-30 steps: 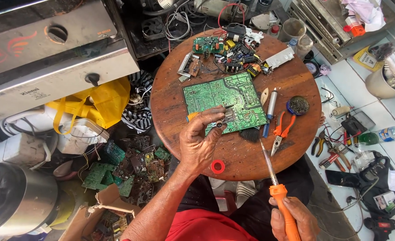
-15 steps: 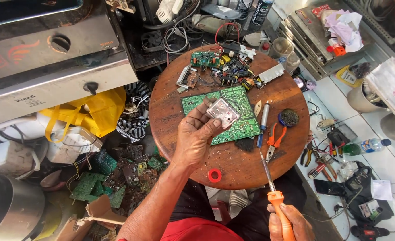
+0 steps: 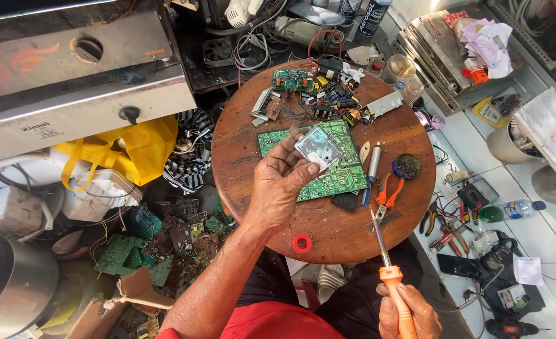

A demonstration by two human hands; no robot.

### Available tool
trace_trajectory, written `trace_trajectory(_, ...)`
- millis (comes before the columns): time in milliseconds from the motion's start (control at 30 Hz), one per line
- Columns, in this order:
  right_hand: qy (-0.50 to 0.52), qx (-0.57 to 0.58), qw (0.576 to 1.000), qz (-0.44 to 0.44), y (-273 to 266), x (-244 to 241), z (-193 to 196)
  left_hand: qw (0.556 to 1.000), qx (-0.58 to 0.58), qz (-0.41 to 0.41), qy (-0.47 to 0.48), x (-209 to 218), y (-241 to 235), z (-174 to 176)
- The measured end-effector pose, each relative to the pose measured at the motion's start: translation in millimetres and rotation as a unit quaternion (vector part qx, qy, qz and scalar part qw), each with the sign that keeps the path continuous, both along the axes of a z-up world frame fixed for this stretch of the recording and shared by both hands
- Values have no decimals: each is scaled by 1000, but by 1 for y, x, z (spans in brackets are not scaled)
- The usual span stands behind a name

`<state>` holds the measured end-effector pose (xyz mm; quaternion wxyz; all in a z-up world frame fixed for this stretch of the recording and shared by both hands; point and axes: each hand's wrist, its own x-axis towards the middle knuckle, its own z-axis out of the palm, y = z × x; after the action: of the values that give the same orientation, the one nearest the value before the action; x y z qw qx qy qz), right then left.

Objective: The person uses a soldering iron and a screwdriver to remove a metal component from a green circuit board. They heat the solder joints and pry the component loose, then lift it off the board and inspect it.

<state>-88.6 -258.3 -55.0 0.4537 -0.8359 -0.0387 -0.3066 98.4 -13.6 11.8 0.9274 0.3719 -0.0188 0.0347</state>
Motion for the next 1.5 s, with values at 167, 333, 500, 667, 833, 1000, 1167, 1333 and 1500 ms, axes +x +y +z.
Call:
trace_trajectory(167, 27, 13, 1000, -7, -1, -2, 0, 999, 43, 18, -25, -1, 1, 2)
trace_trajectory(333, -9, 17, 1000, 0, -12, -6, -18, 997, 42, -18, -57, -2, 5, 9)
trace_trajectory(500, 2, -13, 1000, -19, -2, 1, -2, 983, 170, -31, -67, 7, 12, 11)
trace_trajectory(667, -5, -51, 998, -39, -6, 2, -9, 946, 288, -113, -92, 28, 31, 30)
trace_trajectory(833, -32, -70, 995, -57, -7, 7, -16, 929, 289, -212, -91, 43, 35, 33)
trace_trajectory(1000, -107, -77, 990, -49, -10, 10, -25, 899, 332, -269, -98, 47, 32, 37)
trace_trajectory(1167, -110, -79, 990, -50, -10, 9, -30, 884, 361, -275, -115, 51, 28, 32)
trace_trajectory(1333, -77, -77, 992, -70, -18, -2, -46, 867, 392, -279, -129, 48, 26, 35)
trace_trajectory(1500, -83, -70, 993, -56, -17, 1, -42, 867, 380, -288, -145, 46, 27, 38)
